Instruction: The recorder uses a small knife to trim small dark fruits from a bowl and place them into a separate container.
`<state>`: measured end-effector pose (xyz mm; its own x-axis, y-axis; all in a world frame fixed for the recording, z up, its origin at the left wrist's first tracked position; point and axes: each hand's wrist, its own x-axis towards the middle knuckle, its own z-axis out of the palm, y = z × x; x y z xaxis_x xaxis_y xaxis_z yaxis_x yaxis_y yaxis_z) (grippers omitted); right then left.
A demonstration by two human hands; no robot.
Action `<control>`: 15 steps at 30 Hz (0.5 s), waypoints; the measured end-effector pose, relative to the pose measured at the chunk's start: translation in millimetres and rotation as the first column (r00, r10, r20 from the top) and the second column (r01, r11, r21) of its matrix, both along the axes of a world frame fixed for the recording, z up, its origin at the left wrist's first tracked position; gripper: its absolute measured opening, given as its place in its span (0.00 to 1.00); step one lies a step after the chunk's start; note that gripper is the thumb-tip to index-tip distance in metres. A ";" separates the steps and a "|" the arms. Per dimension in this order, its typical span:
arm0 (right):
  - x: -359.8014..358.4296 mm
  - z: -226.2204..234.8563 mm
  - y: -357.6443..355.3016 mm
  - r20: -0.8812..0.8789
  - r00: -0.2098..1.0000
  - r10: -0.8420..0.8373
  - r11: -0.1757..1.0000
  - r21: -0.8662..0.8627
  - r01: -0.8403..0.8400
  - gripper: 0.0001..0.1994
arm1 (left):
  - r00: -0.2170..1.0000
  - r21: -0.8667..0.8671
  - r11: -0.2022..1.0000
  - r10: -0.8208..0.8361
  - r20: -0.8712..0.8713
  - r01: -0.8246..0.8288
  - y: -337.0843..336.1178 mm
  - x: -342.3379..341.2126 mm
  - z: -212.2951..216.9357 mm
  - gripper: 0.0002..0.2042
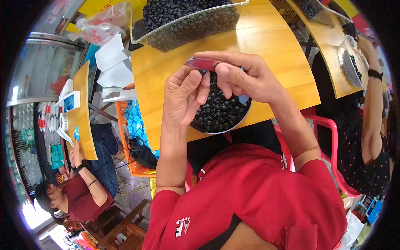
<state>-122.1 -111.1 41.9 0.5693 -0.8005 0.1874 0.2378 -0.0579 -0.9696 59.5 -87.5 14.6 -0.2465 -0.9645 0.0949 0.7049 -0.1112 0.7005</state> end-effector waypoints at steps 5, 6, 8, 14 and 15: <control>1.1 -6.3 -2.9 -0.018 0.999 0.029 0.998 -0.050 -0.030 0.17 | 0.998 -0.055 0.998 0.002 0.070 0.002 0.3 3.4 1.5 0.11; 0.4 -6.6 -3.0 -0.017 0.999 0.049 0.998 -0.048 -0.050 0.17 | 0.996 -0.079 0.997 0.006 0.090 0.001 0.6 4.2 0.5 0.11; -0.6 -8.4 -5.0 -0.027 0.999 0.047 0.998 -0.043 -0.048 0.17 | 0.989 -0.117 0.993 0.023 0.145 -0.006 1.8 7.9 -0.5 0.10; -6.1 -3.0 -2.9 0.043 0.990 0.135 0.985 0.104 -0.138 0.18 | 0.988 -0.143 0.990 0.034 0.151 -0.012 4.0 5.6 4.2 0.09; -7.7 -1.8 -2.3 0.081 0.982 0.172 0.972 0.148 -0.182 0.18 | 0.991 -0.122 0.992 0.034 0.132 -0.018 3.7 4.7 4.2 0.09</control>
